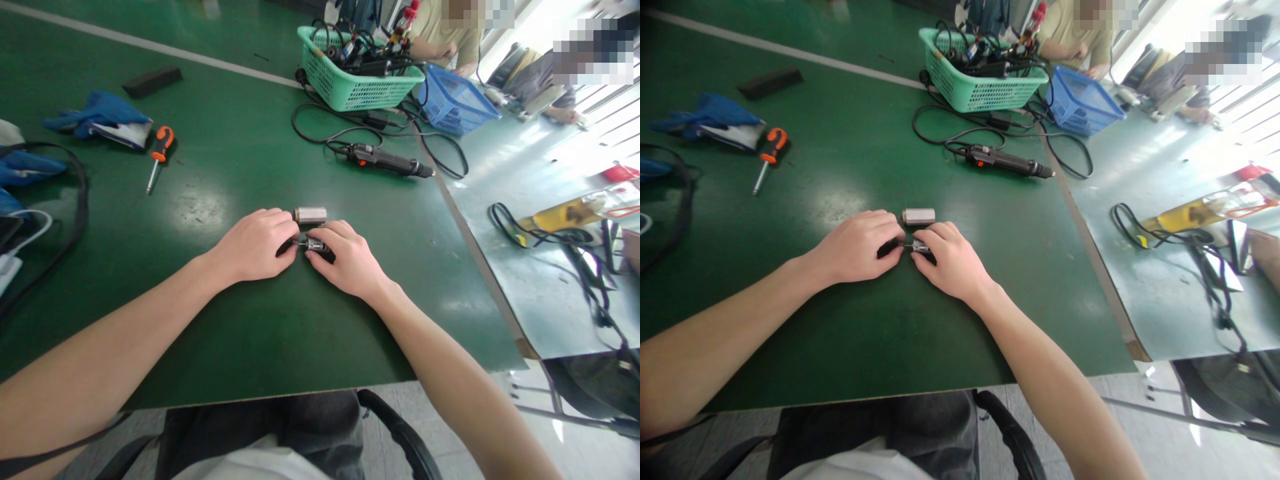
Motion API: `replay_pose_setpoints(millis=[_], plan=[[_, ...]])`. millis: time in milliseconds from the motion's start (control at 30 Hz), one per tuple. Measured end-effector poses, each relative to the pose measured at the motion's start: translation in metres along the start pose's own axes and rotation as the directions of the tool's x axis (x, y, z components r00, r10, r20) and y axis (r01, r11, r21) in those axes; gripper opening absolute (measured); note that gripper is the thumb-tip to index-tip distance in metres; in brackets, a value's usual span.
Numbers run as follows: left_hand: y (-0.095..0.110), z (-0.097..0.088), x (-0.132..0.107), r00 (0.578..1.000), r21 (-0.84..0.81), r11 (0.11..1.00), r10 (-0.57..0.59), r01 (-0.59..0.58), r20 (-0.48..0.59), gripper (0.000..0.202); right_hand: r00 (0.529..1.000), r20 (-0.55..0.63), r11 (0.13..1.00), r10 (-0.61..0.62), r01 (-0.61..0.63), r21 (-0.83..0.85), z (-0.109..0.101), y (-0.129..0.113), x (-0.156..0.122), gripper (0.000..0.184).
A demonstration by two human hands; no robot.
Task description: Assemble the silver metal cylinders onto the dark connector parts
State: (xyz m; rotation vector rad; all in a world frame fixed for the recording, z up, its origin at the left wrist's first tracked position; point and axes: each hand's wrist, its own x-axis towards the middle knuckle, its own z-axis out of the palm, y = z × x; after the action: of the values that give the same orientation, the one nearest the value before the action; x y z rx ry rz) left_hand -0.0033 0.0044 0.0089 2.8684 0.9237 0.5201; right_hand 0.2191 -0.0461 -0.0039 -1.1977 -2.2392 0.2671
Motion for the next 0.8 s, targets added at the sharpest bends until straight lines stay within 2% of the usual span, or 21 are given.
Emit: replay_pose_setpoints(millis=[433, 800], plan=[[-0.0002, 0.0002, -0.0011, 0.997, 0.042, 0.996, -0.076, 0.076, -0.022, 0.012, 1.0, -0.004, 1.0, 0.002, -0.002, -0.008, -0.0004, -0.0007, -0.0005, 0.024], [-0.0006, 0.0011, -0.0012, 0.996, 0.047, 0.995, -0.086, 0.086, -0.007, 0.013, 1.0, -0.002, 1.0, 0.007, -0.007, -0.012, -0.0008, -0.0005, -0.0002, 0.024]])
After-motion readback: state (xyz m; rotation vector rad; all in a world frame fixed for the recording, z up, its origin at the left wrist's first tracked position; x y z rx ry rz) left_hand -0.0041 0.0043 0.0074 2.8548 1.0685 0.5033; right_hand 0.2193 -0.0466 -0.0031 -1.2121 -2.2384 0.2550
